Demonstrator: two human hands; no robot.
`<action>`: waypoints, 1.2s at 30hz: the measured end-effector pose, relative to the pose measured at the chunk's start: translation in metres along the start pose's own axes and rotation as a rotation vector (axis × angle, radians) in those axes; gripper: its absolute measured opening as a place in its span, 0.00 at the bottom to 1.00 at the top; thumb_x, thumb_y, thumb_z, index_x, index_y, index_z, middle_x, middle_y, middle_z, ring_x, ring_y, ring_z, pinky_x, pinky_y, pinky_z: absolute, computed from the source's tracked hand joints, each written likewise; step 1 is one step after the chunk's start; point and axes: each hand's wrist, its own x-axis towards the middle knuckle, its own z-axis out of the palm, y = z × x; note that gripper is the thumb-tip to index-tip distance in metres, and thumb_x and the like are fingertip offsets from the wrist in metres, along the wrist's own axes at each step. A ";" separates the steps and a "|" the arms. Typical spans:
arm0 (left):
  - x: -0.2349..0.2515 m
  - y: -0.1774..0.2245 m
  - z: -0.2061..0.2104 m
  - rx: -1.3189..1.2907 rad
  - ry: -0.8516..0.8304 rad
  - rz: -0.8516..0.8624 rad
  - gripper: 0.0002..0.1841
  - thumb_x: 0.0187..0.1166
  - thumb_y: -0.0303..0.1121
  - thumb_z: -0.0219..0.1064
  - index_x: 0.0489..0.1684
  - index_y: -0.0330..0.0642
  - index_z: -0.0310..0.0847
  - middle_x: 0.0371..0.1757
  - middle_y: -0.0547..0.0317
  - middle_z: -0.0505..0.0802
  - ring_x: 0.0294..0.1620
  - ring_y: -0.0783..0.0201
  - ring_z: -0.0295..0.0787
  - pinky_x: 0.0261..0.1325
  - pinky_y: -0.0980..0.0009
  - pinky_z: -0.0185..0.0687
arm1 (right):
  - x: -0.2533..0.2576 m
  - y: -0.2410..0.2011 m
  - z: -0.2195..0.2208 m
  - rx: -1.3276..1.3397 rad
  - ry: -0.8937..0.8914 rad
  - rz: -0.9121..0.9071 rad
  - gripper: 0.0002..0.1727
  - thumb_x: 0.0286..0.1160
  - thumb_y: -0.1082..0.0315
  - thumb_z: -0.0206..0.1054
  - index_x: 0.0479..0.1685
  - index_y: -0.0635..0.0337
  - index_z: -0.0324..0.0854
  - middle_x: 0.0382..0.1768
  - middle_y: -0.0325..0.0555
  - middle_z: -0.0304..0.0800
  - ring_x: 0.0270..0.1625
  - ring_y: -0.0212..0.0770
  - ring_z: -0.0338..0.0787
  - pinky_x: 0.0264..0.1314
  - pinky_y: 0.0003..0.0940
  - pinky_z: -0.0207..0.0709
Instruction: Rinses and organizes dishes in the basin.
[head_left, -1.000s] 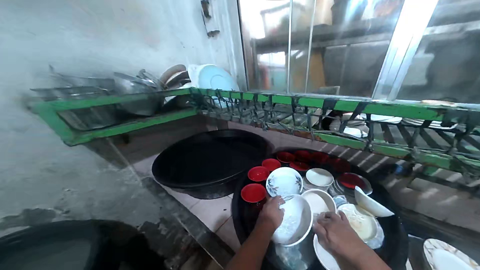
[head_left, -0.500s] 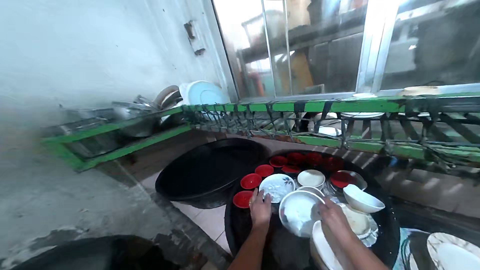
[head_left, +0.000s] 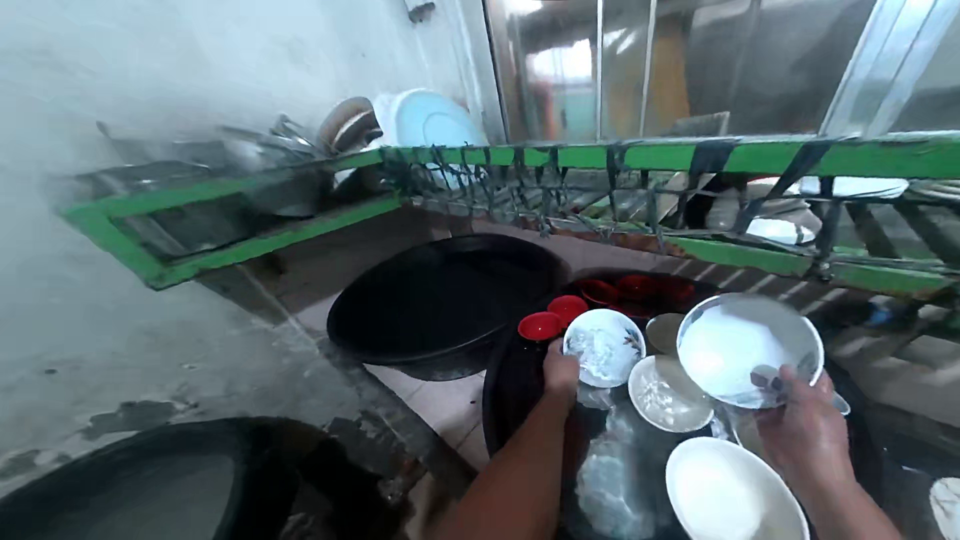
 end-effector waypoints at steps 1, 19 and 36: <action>-0.002 0.007 -0.002 0.006 0.000 0.063 0.24 0.83 0.32 0.67 0.79 0.43 0.72 0.68 0.37 0.87 0.66 0.39 0.85 0.65 0.38 0.80 | 0.000 0.001 0.000 -0.018 -0.025 -0.043 0.29 0.93 0.61 0.49 0.91 0.42 0.50 0.60 0.41 0.82 0.50 0.34 0.89 0.48 0.36 0.87; -0.043 0.046 0.061 -0.618 -0.255 0.114 0.18 0.89 0.32 0.58 0.74 0.40 0.68 0.46 0.48 0.89 0.41 0.61 0.86 0.48 0.62 0.83 | -0.005 0.026 0.039 -0.226 -0.146 -0.171 0.31 0.93 0.58 0.47 0.93 0.50 0.51 0.77 0.41 0.76 0.68 0.30 0.84 0.66 0.33 0.84; -0.082 0.081 0.020 -0.328 -0.523 0.080 0.39 0.76 0.17 0.64 0.89 0.34 0.49 0.71 0.34 0.81 0.63 0.51 0.86 0.64 0.54 0.85 | -0.023 -0.003 0.031 -0.210 -0.179 0.070 0.32 0.77 0.75 0.65 0.82 0.69 0.63 0.69 0.63 0.80 0.64 0.48 0.86 0.68 0.45 0.81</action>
